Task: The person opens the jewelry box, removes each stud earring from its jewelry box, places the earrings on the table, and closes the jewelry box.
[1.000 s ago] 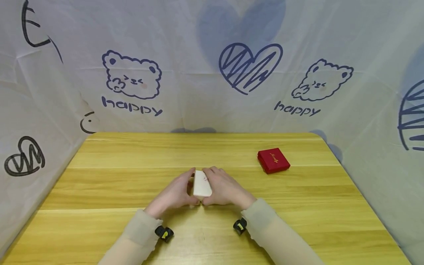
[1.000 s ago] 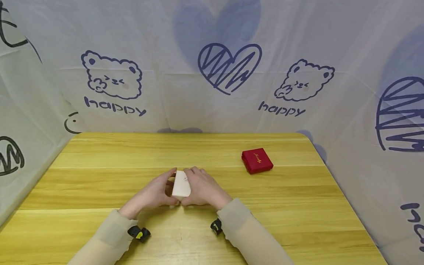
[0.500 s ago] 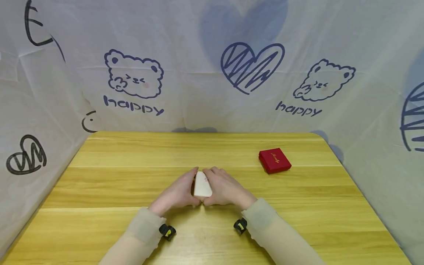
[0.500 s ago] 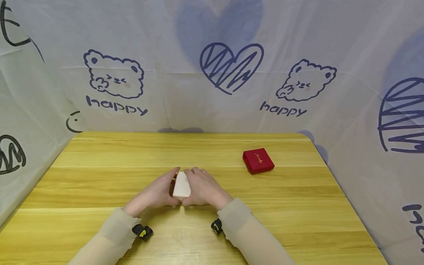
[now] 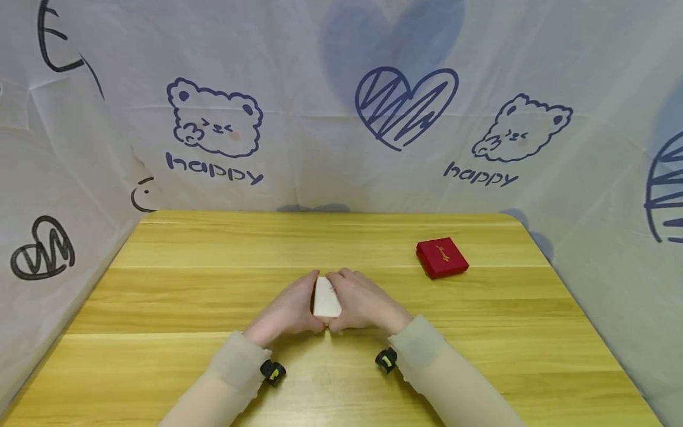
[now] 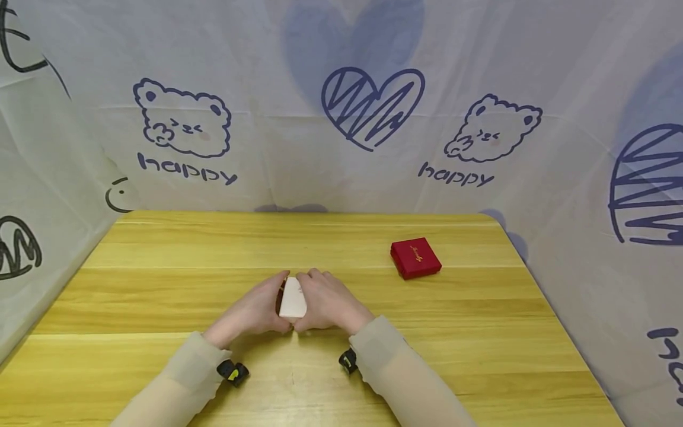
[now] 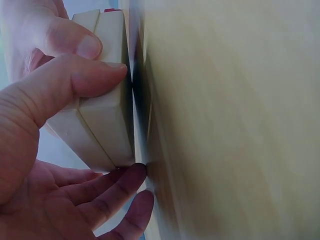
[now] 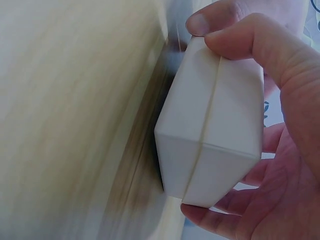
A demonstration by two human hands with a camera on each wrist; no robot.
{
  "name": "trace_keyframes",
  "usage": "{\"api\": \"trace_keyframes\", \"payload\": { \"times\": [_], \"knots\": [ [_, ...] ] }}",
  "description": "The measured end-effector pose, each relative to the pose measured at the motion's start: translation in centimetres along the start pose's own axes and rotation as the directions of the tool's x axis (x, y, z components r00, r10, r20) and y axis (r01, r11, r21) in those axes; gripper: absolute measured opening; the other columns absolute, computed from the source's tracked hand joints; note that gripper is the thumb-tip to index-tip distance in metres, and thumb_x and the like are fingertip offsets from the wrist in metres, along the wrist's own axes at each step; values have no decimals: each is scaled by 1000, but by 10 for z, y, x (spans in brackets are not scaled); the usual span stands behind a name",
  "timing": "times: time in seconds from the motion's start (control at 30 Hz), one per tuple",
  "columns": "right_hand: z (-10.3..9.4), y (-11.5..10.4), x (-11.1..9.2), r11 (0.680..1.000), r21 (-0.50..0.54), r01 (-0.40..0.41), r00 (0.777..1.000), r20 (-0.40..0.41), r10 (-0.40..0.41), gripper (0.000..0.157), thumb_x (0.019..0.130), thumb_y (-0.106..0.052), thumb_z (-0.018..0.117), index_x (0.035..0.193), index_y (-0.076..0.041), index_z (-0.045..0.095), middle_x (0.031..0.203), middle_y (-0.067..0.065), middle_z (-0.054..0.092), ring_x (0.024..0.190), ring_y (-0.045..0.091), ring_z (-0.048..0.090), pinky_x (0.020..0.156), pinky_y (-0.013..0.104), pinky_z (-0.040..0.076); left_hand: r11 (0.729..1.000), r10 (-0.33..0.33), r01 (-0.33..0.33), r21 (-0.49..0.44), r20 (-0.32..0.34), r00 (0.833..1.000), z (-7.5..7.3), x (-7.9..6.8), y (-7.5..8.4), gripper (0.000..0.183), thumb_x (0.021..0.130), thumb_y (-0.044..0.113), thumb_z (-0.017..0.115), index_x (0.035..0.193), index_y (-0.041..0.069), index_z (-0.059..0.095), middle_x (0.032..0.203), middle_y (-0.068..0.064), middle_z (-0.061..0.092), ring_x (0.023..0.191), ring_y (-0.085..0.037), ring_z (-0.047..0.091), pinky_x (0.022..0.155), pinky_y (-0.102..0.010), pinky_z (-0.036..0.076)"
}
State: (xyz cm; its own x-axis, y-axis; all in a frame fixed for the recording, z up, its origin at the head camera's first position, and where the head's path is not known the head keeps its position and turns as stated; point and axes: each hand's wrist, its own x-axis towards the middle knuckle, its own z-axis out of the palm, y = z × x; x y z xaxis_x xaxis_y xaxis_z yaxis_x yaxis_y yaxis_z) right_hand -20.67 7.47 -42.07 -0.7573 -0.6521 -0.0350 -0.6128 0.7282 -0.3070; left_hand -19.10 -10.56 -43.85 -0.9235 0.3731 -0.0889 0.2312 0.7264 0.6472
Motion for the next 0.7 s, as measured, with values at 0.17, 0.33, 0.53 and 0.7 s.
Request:
{"api": "trace_keyframes", "payload": {
  "times": [0.17,0.33,0.53,0.7],
  "knots": [
    [-1,0,0,1000,17,-12,1000,10,12,85,69,-37,84,138,-5,49,119,6,56,94,18,53,81,31,48,1000,-8,8,10,-7,1000,0,-1,2,106,61,6,88,148,-9,28,129,-18,54,103,-26,55,89,-44,48],
    [-1,0,0,1000,16,-11,1000,12,10,86,68,-38,84,139,-5,49,119,5,57,94,17,53,80,30,48,1000,-9,9,11,-9,1000,-1,-2,3,106,61,6,88,147,-9,29,127,-17,55,101,-25,56,88,-44,49],
    [-2,0,0,1000,24,-5,1000,12,5,85,68,-37,84,138,-4,49,117,5,57,92,16,53,79,30,48,1000,5,-4,15,-18,1000,0,-2,3,104,61,6,88,146,-10,31,122,-16,57,99,-25,56,87,-43,49],
    [-3,1,0,999,49,-13,1000,19,12,85,68,-35,84,140,-5,48,118,5,57,93,16,53,80,30,48,1000,-1,1,0,-4,1000,-1,-2,3,106,62,7,87,148,-9,27,126,-17,55,102,-26,56,88,-43,49]
  ]
}}
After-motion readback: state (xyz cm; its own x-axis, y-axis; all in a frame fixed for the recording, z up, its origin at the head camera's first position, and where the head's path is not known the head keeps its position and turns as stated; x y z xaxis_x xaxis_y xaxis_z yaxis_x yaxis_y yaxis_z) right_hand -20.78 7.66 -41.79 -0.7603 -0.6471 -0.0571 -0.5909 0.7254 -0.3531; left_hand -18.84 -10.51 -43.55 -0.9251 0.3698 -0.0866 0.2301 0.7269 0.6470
